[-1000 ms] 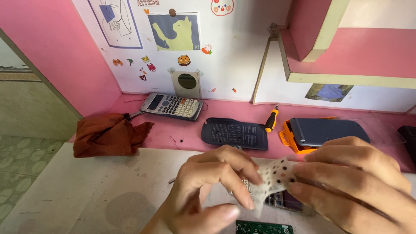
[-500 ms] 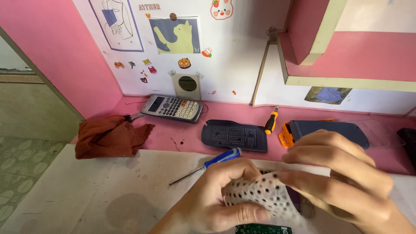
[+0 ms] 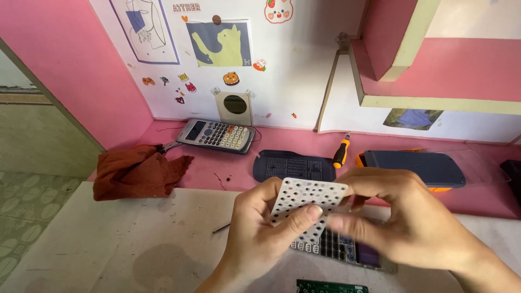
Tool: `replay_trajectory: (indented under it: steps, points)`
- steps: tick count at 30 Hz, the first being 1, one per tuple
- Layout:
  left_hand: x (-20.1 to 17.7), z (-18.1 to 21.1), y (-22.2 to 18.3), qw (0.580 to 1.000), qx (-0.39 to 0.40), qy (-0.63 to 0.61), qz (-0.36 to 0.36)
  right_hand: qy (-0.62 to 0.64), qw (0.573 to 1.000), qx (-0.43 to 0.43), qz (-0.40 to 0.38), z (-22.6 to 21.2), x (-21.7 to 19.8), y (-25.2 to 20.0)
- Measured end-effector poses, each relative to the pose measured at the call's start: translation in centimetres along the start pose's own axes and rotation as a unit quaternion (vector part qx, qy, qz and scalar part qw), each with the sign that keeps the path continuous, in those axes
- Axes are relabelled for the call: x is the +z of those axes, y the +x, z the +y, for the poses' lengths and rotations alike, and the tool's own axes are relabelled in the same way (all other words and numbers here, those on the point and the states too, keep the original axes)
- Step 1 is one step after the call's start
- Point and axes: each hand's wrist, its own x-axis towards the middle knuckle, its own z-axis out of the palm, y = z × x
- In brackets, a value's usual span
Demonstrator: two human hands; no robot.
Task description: Reassembling a calculator by fitting the keypad membrane into the casing and installing the circuit board.
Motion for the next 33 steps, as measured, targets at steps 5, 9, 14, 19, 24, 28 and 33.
replay_trajectory:
  steps: [5, 9, 14, 19, 24, 28, 33]
  points:
    - [-0.1, -0.7, -0.2, 0.998, -0.015, -0.052, -0.029, 0.096, 0.992, 0.069, 0.041, 1.1, 0.3, -0.4]
    - [-0.4, -0.5, 0.2, 0.999, 0.010, 0.032, -0.015, 0.166, 0.974, 0.141, 0.067, 1.5, 0.4, -0.6]
    - [-0.6, -0.7, 0.2, 0.997, 0.002, 0.071, -0.006, 0.281, 0.943, 0.170, 0.052, 1.3, 1.2, -0.4]
    - [-0.3, -0.7, 0.0, 0.998, -0.024, 0.064, -0.010, 0.276, 0.942, 0.175, 0.075, 1.5, 1.6, -0.5]
    - [-0.2, -1.1, -0.1, 0.999, -0.015, 0.007, -0.047, 0.269, 0.947, 0.136, 0.110, 1.6, 1.8, -0.6]
    - [-0.2, -0.9, 0.0, 0.998, -0.004, 0.037, -0.046, 0.256, 0.950, 0.131, 0.122, 1.7, 2.3, -0.6]
    - [-0.2, -0.9, 0.4, 0.998, 0.025, 0.062, 0.006, 0.250, 0.953, 0.112, 0.131, 2.5, 3.1, -0.4]
